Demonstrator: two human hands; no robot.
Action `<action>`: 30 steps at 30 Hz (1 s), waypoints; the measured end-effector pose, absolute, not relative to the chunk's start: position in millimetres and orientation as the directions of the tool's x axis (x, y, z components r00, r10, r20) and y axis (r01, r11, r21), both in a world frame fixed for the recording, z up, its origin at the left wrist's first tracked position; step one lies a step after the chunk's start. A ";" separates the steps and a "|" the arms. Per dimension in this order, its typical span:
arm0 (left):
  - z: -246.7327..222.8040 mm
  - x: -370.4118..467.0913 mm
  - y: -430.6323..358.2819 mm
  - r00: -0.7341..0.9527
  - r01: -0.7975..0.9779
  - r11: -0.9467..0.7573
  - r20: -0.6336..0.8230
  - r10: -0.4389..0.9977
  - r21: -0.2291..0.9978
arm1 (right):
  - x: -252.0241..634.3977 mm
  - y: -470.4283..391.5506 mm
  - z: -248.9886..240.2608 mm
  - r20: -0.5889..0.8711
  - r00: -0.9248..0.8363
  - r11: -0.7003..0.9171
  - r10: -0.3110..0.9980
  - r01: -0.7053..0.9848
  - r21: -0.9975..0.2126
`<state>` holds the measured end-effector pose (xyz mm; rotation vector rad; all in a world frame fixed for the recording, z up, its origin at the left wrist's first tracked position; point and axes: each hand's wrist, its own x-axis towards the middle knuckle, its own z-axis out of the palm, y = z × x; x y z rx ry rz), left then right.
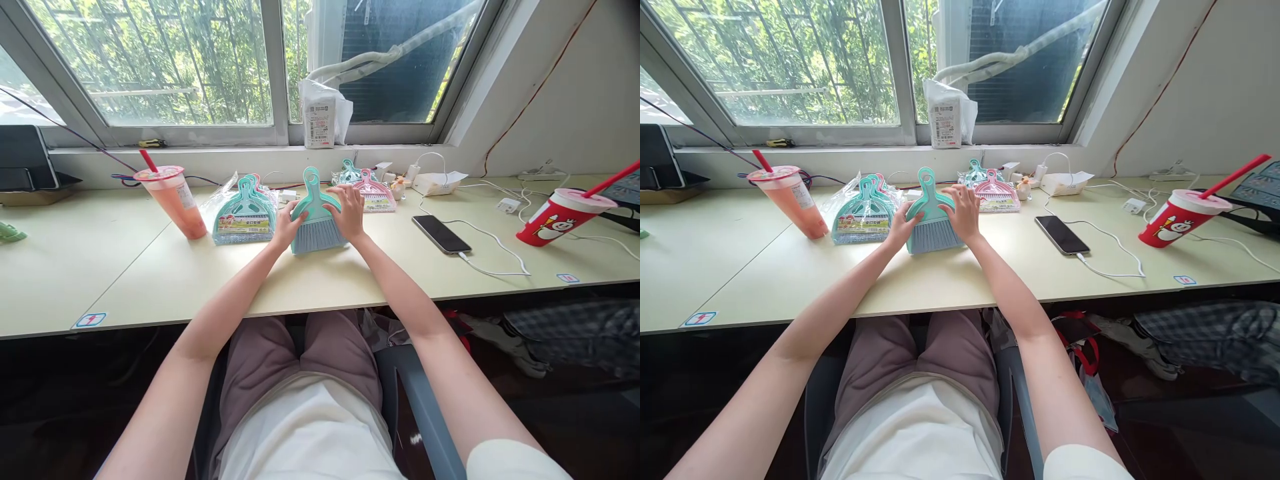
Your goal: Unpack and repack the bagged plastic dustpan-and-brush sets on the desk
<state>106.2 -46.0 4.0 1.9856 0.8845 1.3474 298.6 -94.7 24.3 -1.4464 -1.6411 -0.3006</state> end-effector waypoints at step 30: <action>-1.7 101.1 -37.2 0.491 0.032 -0.225 0.181 0.852 0.974 | 337.2 -64.1 8.0 0.262 0.021 0.260 0.965 0.068 -0.963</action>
